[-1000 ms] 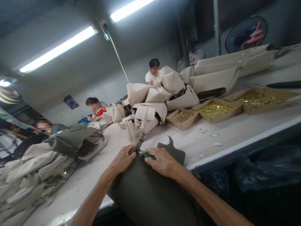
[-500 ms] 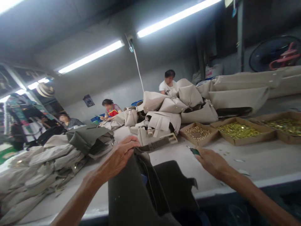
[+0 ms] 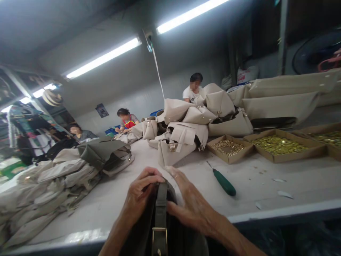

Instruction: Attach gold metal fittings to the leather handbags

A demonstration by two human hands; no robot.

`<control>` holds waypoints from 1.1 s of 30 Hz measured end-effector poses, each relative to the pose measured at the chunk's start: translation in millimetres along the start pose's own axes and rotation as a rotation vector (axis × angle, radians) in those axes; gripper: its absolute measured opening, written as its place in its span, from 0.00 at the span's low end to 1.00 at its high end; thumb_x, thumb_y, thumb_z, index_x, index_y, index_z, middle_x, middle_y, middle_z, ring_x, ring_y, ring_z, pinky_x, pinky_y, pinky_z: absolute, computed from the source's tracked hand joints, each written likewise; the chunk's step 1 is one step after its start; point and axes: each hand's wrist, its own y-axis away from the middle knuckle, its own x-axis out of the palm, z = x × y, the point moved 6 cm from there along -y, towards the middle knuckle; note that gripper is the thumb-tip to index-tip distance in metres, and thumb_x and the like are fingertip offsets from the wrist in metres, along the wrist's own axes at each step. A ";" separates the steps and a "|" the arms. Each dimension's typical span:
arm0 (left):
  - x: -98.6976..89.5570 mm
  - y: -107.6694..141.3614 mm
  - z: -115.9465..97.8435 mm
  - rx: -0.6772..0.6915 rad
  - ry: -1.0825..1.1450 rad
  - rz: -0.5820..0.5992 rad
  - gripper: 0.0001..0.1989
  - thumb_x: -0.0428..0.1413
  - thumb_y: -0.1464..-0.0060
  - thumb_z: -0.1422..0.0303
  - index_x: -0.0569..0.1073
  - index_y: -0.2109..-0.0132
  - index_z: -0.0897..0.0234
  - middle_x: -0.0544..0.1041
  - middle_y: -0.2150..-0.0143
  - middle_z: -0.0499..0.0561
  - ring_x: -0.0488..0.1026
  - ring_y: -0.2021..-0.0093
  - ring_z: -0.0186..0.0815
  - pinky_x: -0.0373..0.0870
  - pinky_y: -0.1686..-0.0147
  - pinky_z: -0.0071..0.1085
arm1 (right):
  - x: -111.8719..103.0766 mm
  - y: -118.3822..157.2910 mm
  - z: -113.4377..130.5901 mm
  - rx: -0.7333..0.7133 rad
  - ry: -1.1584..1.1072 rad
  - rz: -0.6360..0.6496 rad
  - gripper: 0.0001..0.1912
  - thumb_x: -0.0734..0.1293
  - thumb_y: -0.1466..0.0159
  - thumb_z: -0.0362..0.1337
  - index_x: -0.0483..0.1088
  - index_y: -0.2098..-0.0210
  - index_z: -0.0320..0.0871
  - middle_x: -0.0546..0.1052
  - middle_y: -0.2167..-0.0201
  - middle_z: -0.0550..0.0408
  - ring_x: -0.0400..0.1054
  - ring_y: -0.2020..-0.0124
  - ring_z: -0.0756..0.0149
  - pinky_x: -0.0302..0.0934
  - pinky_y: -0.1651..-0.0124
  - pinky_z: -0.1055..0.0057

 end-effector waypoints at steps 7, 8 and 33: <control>-11.4 14.6 -10.3 0.049 0.024 -0.063 0.11 0.50 0.40 0.73 0.76 0.61 0.55 0.69 0.57 0.49 0.68 0.53 0.33 0.63 0.51 0.27 | 54.5 6.0 5.1 -0.081 0.032 -0.209 0.28 0.56 0.37 0.31 0.54 0.37 0.42 0.65 0.42 0.44 0.58 0.40 0.57 0.59 0.42 0.57; -14.0 9.9 -15.2 0.070 0.039 -0.068 0.11 0.50 0.40 0.74 0.76 0.61 0.55 0.69 0.57 0.49 0.69 0.53 0.33 0.63 0.52 0.27 | 50.4 5.5 9.8 -0.107 0.082 -0.272 0.28 0.55 0.37 0.31 0.54 0.37 0.41 0.65 0.42 0.43 0.58 0.41 0.56 0.59 0.42 0.55; 14.7 59.4 -21.7 -0.541 0.180 -0.077 0.17 0.51 0.44 0.54 0.73 0.57 0.61 0.76 0.64 0.51 0.72 0.64 0.37 0.69 0.65 0.28 | 30.5 24.5 25.4 -0.211 0.673 -0.479 0.24 0.55 0.38 0.27 0.60 0.43 0.26 0.65 0.43 0.32 0.54 0.39 0.47 0.53 0.42 0.47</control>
